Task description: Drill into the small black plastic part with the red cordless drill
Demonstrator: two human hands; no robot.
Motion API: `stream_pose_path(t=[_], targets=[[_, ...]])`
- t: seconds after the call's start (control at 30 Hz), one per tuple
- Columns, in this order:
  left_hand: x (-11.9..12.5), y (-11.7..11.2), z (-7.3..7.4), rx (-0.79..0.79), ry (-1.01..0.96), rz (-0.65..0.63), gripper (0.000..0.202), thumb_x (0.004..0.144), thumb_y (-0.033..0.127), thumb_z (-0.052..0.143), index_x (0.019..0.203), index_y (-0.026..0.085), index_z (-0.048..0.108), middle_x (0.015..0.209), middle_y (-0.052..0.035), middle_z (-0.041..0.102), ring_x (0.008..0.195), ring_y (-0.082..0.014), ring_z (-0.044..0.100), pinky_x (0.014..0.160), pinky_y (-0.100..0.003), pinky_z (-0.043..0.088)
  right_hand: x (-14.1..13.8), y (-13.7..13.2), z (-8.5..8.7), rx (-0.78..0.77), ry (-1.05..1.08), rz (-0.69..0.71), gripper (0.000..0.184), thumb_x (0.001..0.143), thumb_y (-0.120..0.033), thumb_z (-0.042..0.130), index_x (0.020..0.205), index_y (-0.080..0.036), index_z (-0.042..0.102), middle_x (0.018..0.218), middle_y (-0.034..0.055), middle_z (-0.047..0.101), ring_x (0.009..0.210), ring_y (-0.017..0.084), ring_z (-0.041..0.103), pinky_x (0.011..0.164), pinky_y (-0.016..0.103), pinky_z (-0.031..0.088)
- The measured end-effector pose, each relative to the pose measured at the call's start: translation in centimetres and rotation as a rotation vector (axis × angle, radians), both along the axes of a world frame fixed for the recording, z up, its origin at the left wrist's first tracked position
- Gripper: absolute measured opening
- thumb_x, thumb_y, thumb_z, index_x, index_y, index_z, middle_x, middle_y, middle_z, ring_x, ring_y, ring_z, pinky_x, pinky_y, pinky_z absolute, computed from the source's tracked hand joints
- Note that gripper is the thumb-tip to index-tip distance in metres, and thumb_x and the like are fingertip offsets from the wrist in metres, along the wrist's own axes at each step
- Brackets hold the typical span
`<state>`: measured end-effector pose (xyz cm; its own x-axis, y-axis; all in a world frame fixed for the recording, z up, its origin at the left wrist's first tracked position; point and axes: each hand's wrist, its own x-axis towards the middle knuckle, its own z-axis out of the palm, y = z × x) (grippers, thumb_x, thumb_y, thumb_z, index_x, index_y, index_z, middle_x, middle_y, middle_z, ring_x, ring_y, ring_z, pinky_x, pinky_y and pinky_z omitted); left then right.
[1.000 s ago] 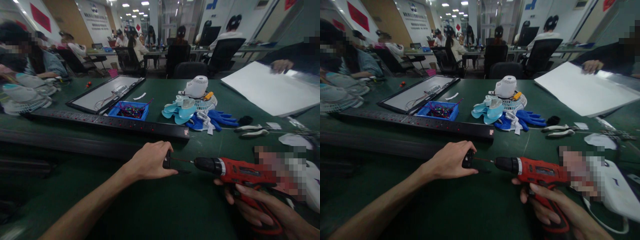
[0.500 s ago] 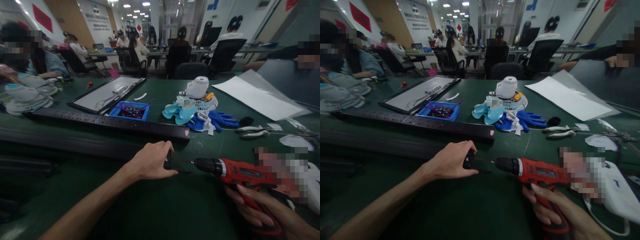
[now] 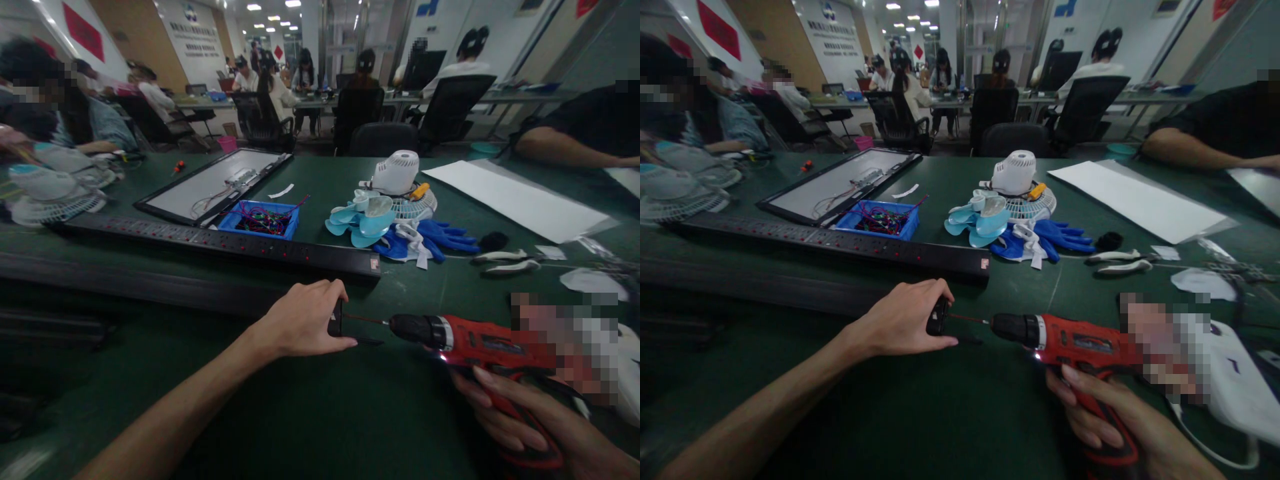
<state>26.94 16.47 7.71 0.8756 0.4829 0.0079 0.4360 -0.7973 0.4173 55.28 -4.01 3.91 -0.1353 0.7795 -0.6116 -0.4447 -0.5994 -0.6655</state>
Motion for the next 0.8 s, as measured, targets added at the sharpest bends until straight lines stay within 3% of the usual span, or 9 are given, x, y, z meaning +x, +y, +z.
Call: stream_pose_path(t=[0.13,0.3,0.5,0.8], targets=[[-0.03,-0.01,-0.03,-0.005,-0.005,-0.003,0.058,0.083,0.060,0.077,0.118,0.020,0.055,0.116,-0.0065,0.069,0.105,-0.0262,0.068,0.083,-0.039,0.053,-0.55,0.00,0.58,-0.048,-0.121,-0.102,0.047,0.067,-0.060,0.088,0.060,-0.018,0.069,0.036,-0.0101,0.033,0.034,0.003,0.022,0.036,0.015,0.031],[-0.04,-0.04,0.07,0.000,0.008,-0.001,0.058,0.084,0.061,0.076,0.119,0.020,0.054,0.117,-0.0071,0.069,0.107,-0.0268,0.068,0.084,-0.039,0.053,-0.63,-0.08,0.74,-0.081,-0.130,-0.111,0.048,0.062,-0.061,0.090,0.059,-0.018,0.069,0.035,-0.0103,0.033,0.033,0.003,0.021,0.035,0.016,0.031],[0.05,-0.06,0.09,-0.008,0.023,-0.001,0.058,0.084,0.060,0.076,0.119,0.020,0.053,0.117,-0.0068,0.069,0.106,-0.0259,0.068,0.084,-0.039,0.053,-0.80,0.01,1.00,-0.078,-0.191,-0.122,0.049,0.062,-0.062,0.089,0.056,-0.019,0.066,0.034,-0.0096,0.030,0.034,0.005,0.024,0.034,0.015,0.025],[-0.04,-0.02,0.09,-0.008,0.017,-0.007,0.059,0.084,0.061,0.075,0.120,0.020,0.053,0.116,-0.0069,0.069,0.105,-0.0261,0.068,0.083,-0.038,0.053,-0.67,0.00,0.78,-0.053,-0.186,-0.100,0.048,0.064,-0.062,0.088,0.058,-0.019,0.067,0.035,-0.0103,0.031,0.033,0.004,0.022,0.034,0.016,0.030]])
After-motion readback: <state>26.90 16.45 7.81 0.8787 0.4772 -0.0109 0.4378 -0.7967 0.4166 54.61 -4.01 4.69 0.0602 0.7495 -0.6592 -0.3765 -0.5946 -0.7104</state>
